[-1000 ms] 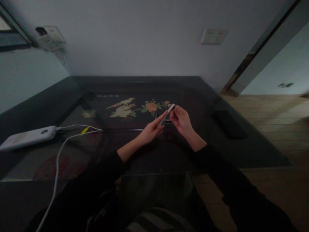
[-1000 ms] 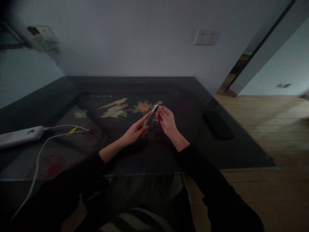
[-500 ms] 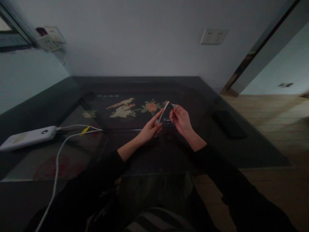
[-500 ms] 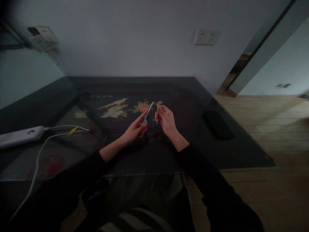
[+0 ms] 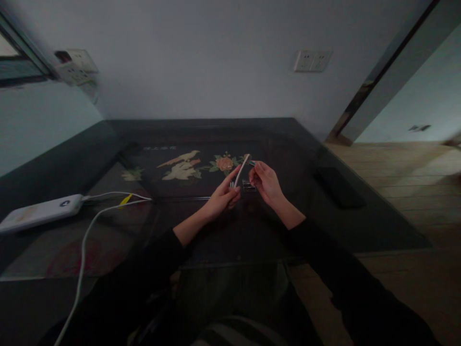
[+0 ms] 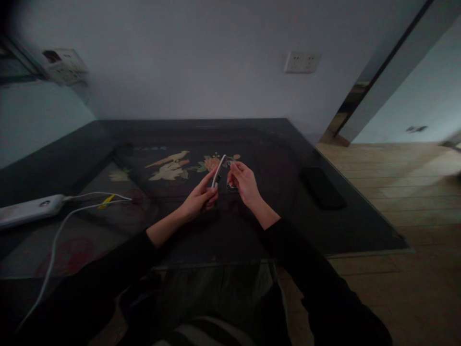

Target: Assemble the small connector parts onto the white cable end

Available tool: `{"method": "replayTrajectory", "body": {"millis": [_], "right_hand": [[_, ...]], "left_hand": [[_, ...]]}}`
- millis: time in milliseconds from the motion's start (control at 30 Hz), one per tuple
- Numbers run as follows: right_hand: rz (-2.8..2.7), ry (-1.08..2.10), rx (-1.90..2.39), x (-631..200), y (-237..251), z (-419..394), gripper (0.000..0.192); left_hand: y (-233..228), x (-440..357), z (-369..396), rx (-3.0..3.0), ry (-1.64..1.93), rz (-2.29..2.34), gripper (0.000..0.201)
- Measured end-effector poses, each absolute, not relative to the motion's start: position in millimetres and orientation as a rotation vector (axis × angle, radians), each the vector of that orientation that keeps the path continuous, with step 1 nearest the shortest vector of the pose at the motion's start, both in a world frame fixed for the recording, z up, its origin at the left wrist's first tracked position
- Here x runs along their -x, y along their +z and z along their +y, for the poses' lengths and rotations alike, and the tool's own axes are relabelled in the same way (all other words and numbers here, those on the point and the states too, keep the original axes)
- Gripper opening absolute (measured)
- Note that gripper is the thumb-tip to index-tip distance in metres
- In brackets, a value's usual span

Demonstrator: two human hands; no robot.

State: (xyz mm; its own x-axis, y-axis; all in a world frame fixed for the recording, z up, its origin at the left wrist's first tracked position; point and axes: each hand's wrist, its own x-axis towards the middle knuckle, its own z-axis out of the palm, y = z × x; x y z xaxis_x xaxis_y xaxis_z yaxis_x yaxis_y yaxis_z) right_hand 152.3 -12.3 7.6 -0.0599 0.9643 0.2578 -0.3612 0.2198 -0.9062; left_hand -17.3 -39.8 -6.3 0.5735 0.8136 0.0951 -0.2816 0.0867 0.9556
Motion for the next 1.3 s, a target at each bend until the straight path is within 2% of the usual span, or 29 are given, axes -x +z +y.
{"method": "replayTrajectory", "body": {"millis": [167, 433, 600, 900, 1133, 1300], "right_hand": [[-1.13, 1.314, 0.734, -150, 6, -13, 0.038], [-1.207, 1.449, 0.846, -148, 4, -16, 0.042], [-1.317, 1.464, 0.909, -145, 1, -18, 0.04], [-1.462, 1.512, 0.925, -139, -11, -19, 0.042], [-1.493, 1.52, 0.944, -139, -13, -17, 0.045], [-1.431, 1.546, 0.936, -140, -14, -16, 0.046]], "left_hand": [[-10, 18, -36, -1.294, 0.939, 0.642, 0.079], [-8, 19, -32, -1.597, 1.141, 0.975, 0.046], [-8, 22, -30, -1.704, 1.262, 1.122, 0.036], [-6, 28, -30, -1.957, 1.24, 1.233, 0.015], [-7, 29, -30, -2.031, 1.236, 1.224, 0.006], [-3, 28, -30, -1.958, 1.296, 1.202, 0.012]]}}
